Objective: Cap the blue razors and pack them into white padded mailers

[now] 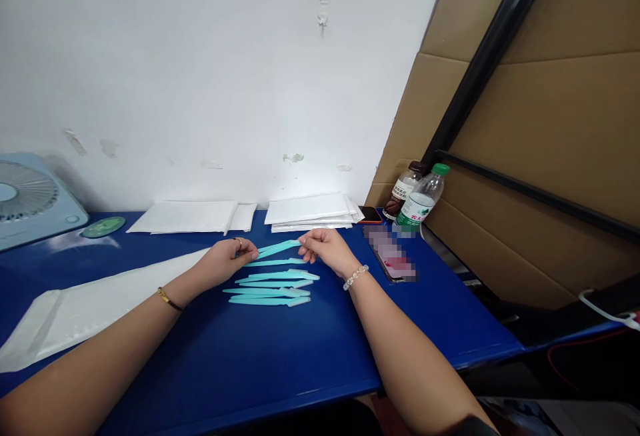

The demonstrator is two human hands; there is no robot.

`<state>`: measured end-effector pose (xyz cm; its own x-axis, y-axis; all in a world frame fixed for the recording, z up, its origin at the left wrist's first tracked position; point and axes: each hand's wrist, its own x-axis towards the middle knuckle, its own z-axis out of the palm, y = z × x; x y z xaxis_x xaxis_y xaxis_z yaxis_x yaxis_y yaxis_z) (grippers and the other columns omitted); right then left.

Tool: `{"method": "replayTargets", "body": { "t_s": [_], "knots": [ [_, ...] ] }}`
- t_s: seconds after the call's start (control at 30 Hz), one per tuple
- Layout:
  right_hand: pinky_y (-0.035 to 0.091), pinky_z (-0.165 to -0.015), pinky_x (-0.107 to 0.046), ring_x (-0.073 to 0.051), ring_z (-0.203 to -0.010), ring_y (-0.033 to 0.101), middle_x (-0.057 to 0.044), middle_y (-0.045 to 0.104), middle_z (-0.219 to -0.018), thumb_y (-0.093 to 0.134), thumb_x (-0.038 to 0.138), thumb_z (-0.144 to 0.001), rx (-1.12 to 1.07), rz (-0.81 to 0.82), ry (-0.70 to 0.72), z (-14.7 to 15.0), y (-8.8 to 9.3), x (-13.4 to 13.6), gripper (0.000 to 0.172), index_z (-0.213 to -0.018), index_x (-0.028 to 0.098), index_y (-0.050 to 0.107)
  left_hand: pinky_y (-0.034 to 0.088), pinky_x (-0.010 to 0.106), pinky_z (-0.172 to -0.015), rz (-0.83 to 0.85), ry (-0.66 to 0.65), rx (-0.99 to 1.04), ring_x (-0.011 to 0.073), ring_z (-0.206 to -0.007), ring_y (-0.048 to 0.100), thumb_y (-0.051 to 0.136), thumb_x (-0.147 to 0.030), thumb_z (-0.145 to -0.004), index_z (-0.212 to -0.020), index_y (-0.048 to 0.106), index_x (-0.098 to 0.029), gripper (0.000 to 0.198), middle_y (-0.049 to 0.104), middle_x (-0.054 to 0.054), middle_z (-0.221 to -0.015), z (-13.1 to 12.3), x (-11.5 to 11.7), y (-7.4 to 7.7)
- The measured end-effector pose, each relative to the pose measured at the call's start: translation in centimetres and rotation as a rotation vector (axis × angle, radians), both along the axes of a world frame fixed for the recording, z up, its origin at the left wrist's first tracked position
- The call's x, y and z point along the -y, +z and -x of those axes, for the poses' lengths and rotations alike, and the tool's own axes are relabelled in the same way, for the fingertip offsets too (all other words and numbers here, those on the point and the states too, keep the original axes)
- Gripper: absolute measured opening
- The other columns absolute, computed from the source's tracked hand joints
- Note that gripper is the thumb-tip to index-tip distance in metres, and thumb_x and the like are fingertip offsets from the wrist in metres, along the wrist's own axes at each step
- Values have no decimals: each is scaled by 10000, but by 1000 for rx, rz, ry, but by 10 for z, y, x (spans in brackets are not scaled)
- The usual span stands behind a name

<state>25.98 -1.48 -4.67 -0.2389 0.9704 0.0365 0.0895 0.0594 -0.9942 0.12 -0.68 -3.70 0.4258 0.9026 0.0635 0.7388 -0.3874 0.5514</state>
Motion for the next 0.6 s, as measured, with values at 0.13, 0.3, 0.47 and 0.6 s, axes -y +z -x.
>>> {"method": "replayTargets", "body": {
  "t_s": [0.13, 0.3, 0.47, 0.6],
  "knots": [
    [420, -544, -249, -131, -559, 575, -35, 668, -686, 586, 429, -793, 321, -214, -232, -26, 2, -8, 285, -776, 156, 665, 403, 273, -613, -42, 1, -68, 182, -704, 591, 468, -465, -820, -824, 630, -218, 295, 649, 11, -766, 1, 1, 1],
    [411, -651, -280, -176, -675, 592, -38, 668, -704, 571, 324, -794, 822, -407, -537, -50, -8, -20, 192, -741, 176, 682, 415, 356, -791, -289, 131, -176, 256, -991, 571, 495, -385, -820, -1047, 610, -225, 300, 622, 63, -1113, 4, -4, -5],
    [409, -692, -267, -180, -773, 591, -68, 651, -857, 597, 326, -800, 1081, -431, -398, -32, -15, -24, 168, -797, 173, 665, 404, 331, -744, -225, 116, -241, 249, -956, 580, 496, -357, -823, -846, 647, -233, 197, 663, 42, -965, 4, -7, -6],
    [390, -662, -277, -190, -758, 581, -100, 634, -861, 504, 175, -825, 1294, -501, -361, -16, -16, -20, 136, -764, 160, 625, 391, 326, -727, -242, 97, -293, 239, -890, 602, 478, -343, -841, -823, 645, -219, 209, 678, 48, -913, 1, -6, -2]
  ]
}}
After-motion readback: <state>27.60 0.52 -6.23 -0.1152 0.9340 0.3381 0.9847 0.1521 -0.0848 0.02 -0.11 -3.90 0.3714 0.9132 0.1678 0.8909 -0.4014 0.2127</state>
